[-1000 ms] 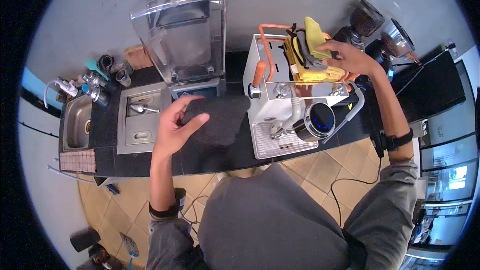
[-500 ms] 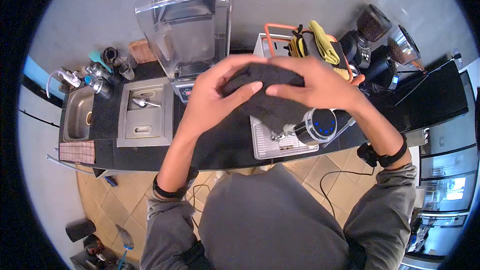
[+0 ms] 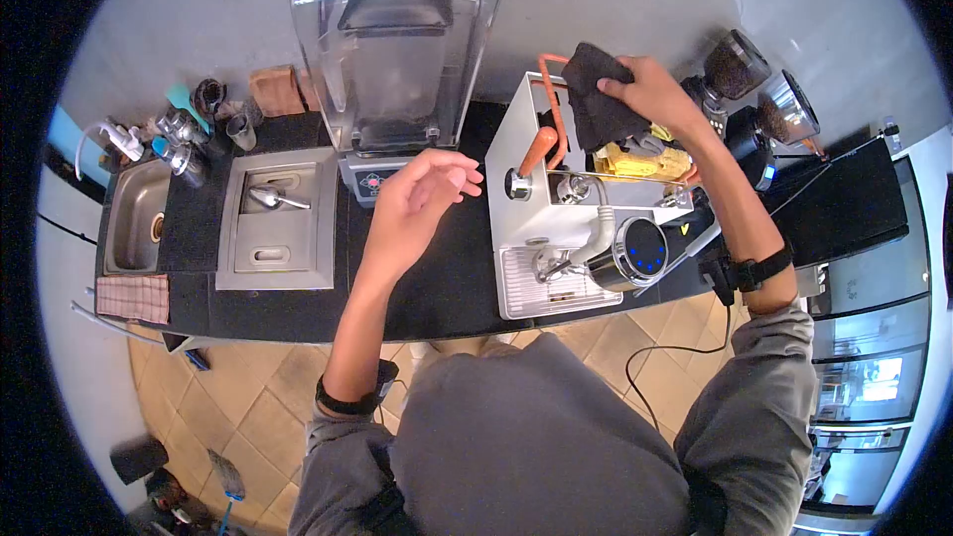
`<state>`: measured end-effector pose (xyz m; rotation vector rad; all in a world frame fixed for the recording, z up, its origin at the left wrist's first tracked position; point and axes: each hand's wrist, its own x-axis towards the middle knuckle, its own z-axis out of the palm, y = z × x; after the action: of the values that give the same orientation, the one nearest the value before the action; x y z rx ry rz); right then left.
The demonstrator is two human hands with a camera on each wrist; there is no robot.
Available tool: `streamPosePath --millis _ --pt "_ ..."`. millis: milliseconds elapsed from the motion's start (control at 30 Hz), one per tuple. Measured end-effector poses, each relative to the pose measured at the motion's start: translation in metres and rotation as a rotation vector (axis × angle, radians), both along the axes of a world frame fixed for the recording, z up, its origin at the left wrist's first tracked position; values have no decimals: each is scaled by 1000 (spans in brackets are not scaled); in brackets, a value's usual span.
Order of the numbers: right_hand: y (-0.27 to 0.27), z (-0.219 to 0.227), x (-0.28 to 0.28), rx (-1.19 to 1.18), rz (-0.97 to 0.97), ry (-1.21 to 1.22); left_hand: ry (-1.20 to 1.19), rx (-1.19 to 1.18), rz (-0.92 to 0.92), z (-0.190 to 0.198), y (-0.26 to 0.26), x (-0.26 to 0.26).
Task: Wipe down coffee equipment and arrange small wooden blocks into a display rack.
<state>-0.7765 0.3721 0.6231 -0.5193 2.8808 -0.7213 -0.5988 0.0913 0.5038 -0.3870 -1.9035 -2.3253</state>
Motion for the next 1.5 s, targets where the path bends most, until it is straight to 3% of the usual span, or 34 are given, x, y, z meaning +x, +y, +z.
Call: streamPosePath --millis 167,233,267,333,367,467,567,700,767,800,867,1000,1100,1167,1300,1400,1467,1500 --pt "-10 -24 -2 64 34 -14 -30 10 3 -8 -12 7" --pt "-17 -24 2 -177 -157 -155 -25 9 8 -8 -16 10" --pt "-15 -33 0 -176 -157 -157 -19 7 9 -9 -18 11" --pt "-7 -52 -4 -483 -109 -275 -28 27 6 -11 -18 13" --pt "-4 -53 -5 -483 -110 -273 -36 46 4 -12 -18 14" --pt "-4 -52 0 -11 -81 15 -55 66 -9 -14 -17 15" --pt "-14 -36 12 28 13 111 -36 58 -36 -17 -18 13" --pt "1 -47 -8 -28 -59 59 -52 55 -49 -19 -16 12" --pt "2 -50 -6 -272 -29 -36 -16 32 -25 -20 -16 12" --pt "0 -48 1 -271 -31 -36 -16 33 -27 -22 -16 12" --pt "-9 -41 16 119 -30 172 -40 27 -28 -24 -17 12" --pt "-11 -47 19 239 -26 357 -76 52 -48 -25 -17 11" --pt "-10 -45 18 348 123 371 -76 62 -58 -28 -15 8" --pt "-8 -56 17 592 128 457 -90 61 -67 -31 -14 7" --pt "-12 -56 13 677 210 480 -84 33 -48 -33 -11 5" --pt "-5 -58 -10 663 314 270 -108 54 -82 -34 -11 6" --pt "-4 -53 -19 433 368 95 -109 59 -77 -35 -10 6" --pt "-8 -47 -18 432 368 95 -109 59 -77 -37 -9 6"
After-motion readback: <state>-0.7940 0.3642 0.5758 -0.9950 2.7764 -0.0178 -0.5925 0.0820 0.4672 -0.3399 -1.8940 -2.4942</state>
